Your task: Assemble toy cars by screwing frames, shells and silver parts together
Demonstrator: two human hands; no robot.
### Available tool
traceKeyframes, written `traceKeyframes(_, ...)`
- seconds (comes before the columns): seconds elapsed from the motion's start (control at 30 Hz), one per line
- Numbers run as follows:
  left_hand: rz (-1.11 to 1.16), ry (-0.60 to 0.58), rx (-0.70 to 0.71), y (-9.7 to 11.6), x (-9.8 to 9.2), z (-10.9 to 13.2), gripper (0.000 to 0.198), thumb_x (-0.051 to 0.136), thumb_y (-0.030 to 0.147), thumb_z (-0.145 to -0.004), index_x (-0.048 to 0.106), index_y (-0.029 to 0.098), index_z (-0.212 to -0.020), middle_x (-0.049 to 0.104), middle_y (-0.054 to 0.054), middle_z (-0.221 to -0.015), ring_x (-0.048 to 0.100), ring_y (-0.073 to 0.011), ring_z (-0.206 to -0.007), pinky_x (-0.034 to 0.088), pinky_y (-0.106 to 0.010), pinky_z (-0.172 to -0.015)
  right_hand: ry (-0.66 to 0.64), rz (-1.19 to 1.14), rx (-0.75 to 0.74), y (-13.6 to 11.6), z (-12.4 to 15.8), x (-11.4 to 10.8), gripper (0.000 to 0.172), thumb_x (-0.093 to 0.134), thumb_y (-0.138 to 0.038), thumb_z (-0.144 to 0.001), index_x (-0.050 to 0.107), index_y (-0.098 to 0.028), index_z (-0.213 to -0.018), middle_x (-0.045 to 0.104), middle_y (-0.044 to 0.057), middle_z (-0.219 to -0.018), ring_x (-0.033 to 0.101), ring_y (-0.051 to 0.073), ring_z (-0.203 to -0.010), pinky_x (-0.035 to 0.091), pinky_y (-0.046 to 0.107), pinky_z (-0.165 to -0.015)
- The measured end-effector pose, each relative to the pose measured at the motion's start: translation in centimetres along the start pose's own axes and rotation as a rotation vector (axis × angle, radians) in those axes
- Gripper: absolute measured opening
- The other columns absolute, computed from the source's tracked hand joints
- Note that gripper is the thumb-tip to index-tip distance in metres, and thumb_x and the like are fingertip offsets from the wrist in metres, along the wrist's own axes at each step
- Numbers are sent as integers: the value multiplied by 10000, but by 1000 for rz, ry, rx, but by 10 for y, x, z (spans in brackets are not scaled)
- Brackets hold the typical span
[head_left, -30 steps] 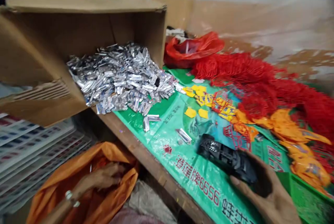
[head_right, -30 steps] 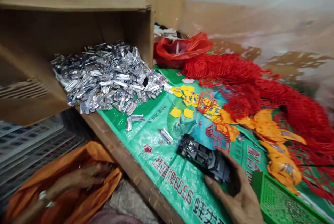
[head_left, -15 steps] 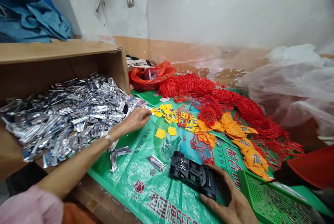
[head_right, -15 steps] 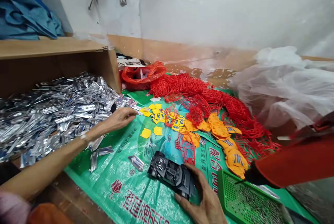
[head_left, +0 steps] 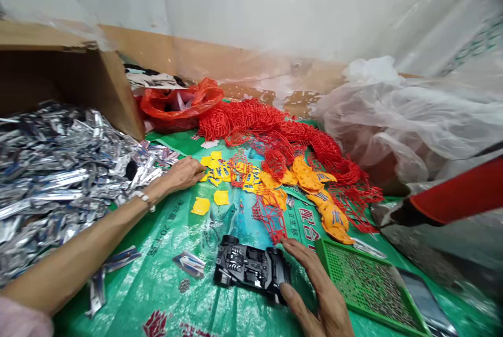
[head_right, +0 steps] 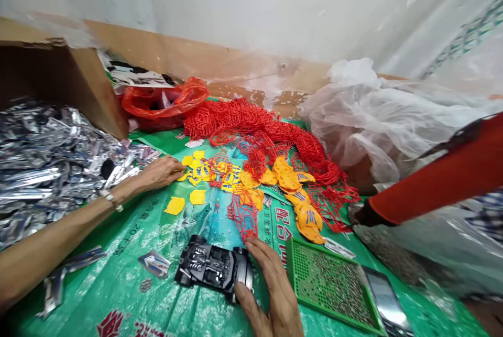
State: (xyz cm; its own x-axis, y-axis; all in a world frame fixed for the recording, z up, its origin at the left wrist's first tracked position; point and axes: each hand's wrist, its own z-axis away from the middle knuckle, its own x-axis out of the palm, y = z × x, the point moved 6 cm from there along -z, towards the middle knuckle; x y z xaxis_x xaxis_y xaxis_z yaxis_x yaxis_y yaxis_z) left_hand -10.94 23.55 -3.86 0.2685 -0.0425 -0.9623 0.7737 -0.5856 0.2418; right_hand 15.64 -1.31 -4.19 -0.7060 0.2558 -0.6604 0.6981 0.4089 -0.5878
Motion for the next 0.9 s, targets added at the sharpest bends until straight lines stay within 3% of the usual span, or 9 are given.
traceKeyframes(0.1, -43, -33, 31, 6, 3, 3, 250, 507, 324, -914, 700, 192, -824, 689, -82, -849, 617, -230, -882, 476, -349, -871, -49, 10, -69, -11, -3, 3, 553, 608, -392, -871, 459, -298, -1394, 616, 88, -1324, 580, 294, -1242, 541, 468, -996)
traceKeyframes(0.2, -59, -31, 15, 8, 3, 5, 286, 479, 335, -890, 728, 193, -885, 708, -107, -925, 616, -270, -925, 467, -367, -850, -109, 43, -60, -19, -10, -3, 474, 575, -401, -894, 503, -283, -1347, 612, 104, -1316, 588, 283, -1229, 555, 449, -976)
traceKeyframes(0.27, -59, -21, -17, 7, 2, 6, 309, 476, 344, -873, 737, 192, -939, 714, -114, -980, 615, -293, -972, 466, -372, -838, -91, 124, 6, -19, -22, -14, 387, 538, -332, -923, 530, -274, -1305, 616, 105, -1303, 594, 257, -1222, 561, 429, -968)
traceKeyframes(0.37, -60, -8, -61, 6, 1, 5, 319, 493, 353, -844, 740, 197, -974, 719, -106, -997, 622, -296, -979, 469, -355, -809, -56, 217, 59, -15, -50, -25, 312, 521, -380, -927, 572, -247, -1205, 640, 109, -1242, 625, 255, -1159, 559, 456, -949)
traceKeyframes(0.47, -61, -7, -66, 9, 1, 3, 313, 497, 347, -832, 749, 193, -937, 723, -102, -910, 642, -279, -884, 472, -341, -765, -171, 314, 168, 1, -80, -12, 381, 498, -439, -904, 566, -179, -1175, 638, 172, -1213, 625, 321, -1130, 517, 534, -952)
traceKeyframes(0.57, -51, -1, -44, 13, 2, 4, 300, 487, 314, -834, 746, 178, -901, 718, -101, -839, 647, -269, -831, 478, -345, -766, -270, 344, 269, 17, -99, 8, 348, 562, -418, -844, 568, -166, -1085, 672, 173, -1061, 661, 332, -989, 542, 503, -835)
traceKeyframes(0.67, -25, 35, -16, 18, -1, 12, 318, 475, 299, -854, 712, 153, -1009, 714, -126, -991, 631, -278, -944, 480, -373, -849, -272, 312, 280, 21, -108, 19, 307, 606, -400, -809, 558, -186, -1025, 693, 121, -956, 669, 285, -874, 544, 434, -761)
traceKeyframes(0.8, 45, 88, 51, 39, -12, 32, 422, 474, 370, -898, 620, 106, -1193, 621, -177, -1248, 543, -303, -1172, 433, -436, -995, -242, 264, 298, 17, -106, 8, 324, 604, -394, -814, 549, -195, -1063, 707, 108, -982, 667, 263, -819, 543, 420, -726)
traceKeyframes(0.9, 138, 63, 129, 68, -22, 49, 449, 459, 460, -933, 575, 185, -1269, 647, -88, -1246, 572, -240, -1167, 439, -391, -1021, -213, 179, 290, 3, -98, -12, 363, 594, -411, -845, 537, -223, -1150, 678, 109, -1157, 672, 251, -912, 557, 413, -775)
